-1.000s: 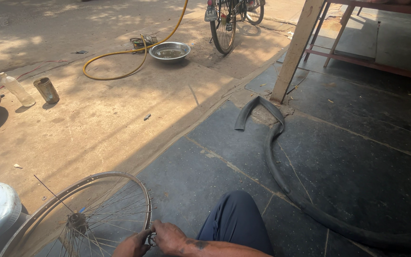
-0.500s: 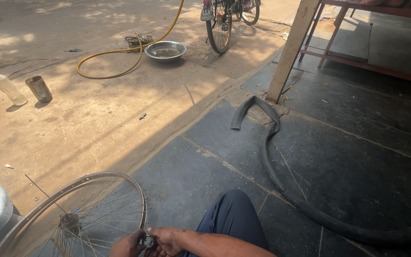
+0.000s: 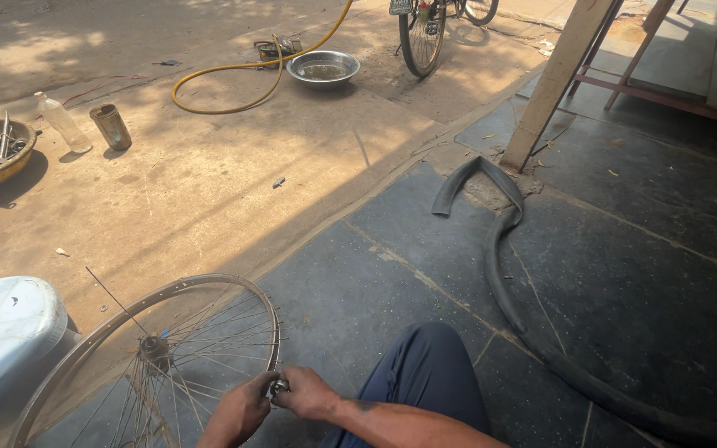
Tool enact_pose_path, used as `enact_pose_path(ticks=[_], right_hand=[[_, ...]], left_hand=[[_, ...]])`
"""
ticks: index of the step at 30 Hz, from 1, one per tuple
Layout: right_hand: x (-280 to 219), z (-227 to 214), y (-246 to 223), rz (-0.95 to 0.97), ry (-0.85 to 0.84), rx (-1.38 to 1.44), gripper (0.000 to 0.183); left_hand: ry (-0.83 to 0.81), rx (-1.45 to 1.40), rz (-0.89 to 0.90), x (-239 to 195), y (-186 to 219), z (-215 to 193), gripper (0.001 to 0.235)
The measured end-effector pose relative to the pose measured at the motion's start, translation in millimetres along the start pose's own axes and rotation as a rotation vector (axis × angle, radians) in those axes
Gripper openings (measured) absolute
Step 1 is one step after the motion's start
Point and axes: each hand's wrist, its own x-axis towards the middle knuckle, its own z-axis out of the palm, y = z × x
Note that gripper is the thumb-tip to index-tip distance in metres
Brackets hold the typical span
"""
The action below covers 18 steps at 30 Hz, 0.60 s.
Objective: The person sits on the floor and uses a spoke wrench to tighten the nipples on a bicycle wheel rim. The person rotates the wheel and adjusts multiple spokes sequentially.
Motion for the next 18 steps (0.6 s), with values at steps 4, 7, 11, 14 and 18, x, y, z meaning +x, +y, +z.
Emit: enact_pose_path(ticks=[4,7,11,14,18], right_hand=[[-1,-8,-15,-0.092,-0.015,-0.083,0.032],[7,-16,-18,0.417,-0.114,0.463,0.04],[8,-19,-14,0.639,-0.387,0.684,0.06],[4,-17,-16,0.576,-0.437,0.788,0.051],[-1,-16,-27,0.263,-0.067,0.202,0.032]], left_hand=[[-0.007,0.001,0.021,-2,5,-6,0.027],[-0.023,0.11,-0.058,-7,9,-10,0.026],[0.002,0.061,-0.052,-10,15,-13,0.024],[0.032,0.036,-0.038,-10,17,-14,0.027],[0.057,0.052,-0.01,-10,17,-13,0.039]])
